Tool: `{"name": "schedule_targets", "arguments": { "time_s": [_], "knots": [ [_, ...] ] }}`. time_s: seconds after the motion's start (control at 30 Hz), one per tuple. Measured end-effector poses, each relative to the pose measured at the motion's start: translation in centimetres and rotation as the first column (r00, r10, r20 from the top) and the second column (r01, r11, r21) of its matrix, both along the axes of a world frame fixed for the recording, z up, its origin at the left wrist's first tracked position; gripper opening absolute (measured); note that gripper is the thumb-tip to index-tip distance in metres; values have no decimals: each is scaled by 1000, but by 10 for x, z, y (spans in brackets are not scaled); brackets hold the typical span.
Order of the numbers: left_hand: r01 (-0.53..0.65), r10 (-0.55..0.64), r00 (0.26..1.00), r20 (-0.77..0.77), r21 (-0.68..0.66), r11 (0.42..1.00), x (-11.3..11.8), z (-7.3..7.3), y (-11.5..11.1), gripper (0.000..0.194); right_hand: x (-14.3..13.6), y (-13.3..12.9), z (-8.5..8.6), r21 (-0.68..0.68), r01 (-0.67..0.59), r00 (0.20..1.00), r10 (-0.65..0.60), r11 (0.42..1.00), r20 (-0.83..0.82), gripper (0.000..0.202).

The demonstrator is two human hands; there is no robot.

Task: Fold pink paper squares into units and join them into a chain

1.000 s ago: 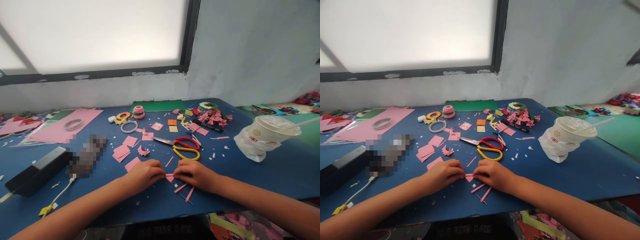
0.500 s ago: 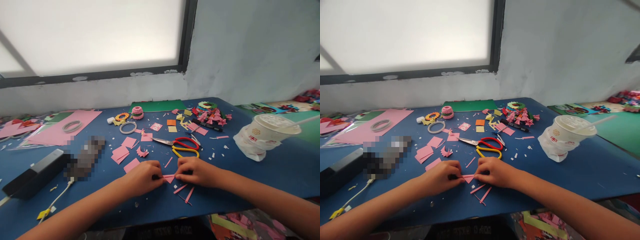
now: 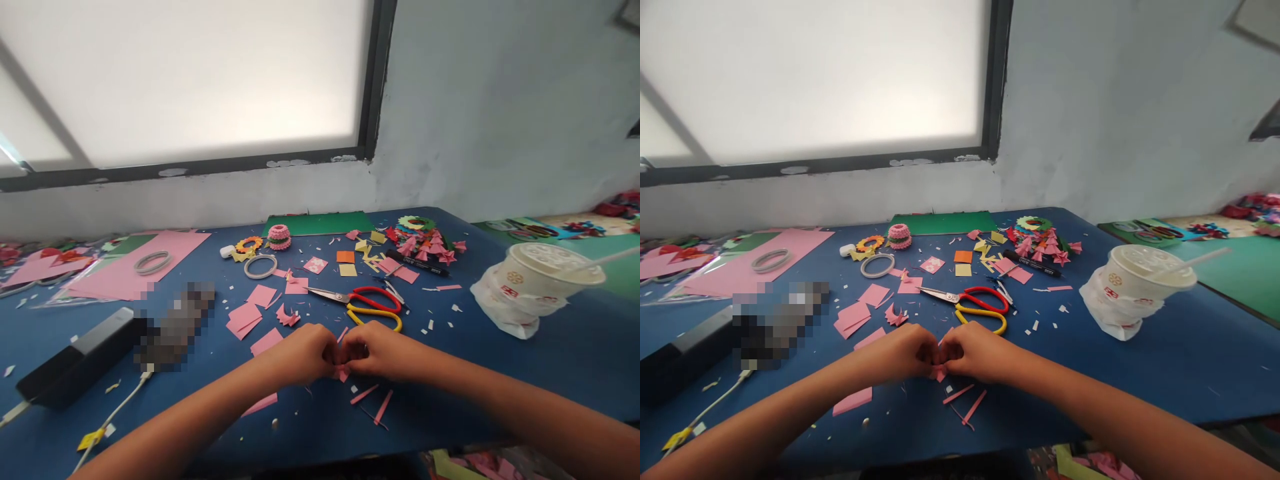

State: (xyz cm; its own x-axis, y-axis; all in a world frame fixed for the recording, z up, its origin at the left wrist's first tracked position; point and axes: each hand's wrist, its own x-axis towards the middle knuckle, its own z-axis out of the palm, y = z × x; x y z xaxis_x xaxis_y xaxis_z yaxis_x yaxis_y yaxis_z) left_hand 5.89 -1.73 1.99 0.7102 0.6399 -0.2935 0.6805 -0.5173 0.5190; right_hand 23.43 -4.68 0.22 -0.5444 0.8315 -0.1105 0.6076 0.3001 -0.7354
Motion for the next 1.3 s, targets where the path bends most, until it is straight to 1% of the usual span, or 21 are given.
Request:
{"name": "schedule_targets", "arguments": {
  "time_s": [0.1,0.17,0.2,0.23,0.33,0.47,0.57,0.67,0.73,0.8,0.93,1.03,1.17,1.23,1.3],
  "knots": [
    [-43,39,995,95,40,998,-6,-5,-9,11,1,-5,-3,84,-3,999,7,996,-47,9],
    [-72,58,980,189,70,995,-10,-6,-14,11,2,-8,-4,132,3,997,8,991,-83,9],
    [-84,67,968,243,63,994,-11,-5,-16,12,3,-10,-3,148,4,994,12,989,-106,9],
    [-96,81,952,296,35,995,-13,-3,-17,12,4,-11,-2,161,6,991,16,987,-135,10],
    [-118,151,892,426,-103,988,-13,5,-16,13,7,-12,4,201,13,969,38,979,-244,14],
    [-94,209,822,530,-235,967,-12,14,-14,13,8,-9,12,279,-20,936,117,960,-333,11],
    [-44,250,807,535,-367,929,-15,17,-13,13,7,-8,14,331,-65,912,190,941,-363,8],
    [22,253,826,503,-478,878,-19,18,-10,14,7,-8,11,355,-106,897,243,929,-368,7],
    [64,214,851,479,-499,864,-23,17,-7,14,7,-8,5,373,-134,894,275,918,-354,6],
    [87,169,879,445,-499,862,-25,15,-4,15,5,-9,-2,408,-154,889,306,900,-340,5],
    [81,131,914,385,-488,869,-25,7,0,21,-1,-12,-13,487,-170,879,355,857,-318,4],
    [77,134,920,367,-507,858,-22,0,-2,24,-6,-13,-18,494,-152,874,350,856,-337,5],
    [83,153,912,381,-535,841,-17,-4,-10,24,-9,-14,-23,466,-85,867,295,881,-401,20],
    [86,152,903,402,-516,852,-16,-2,-13,24,-9,-14,-25,451,-40,859,261,892,-439,29],
    [89,147,885,442,-470,878,-15,1,-15,21,-8,-14,-27,436,8,860,217,900,-463,36]
  ]
}}
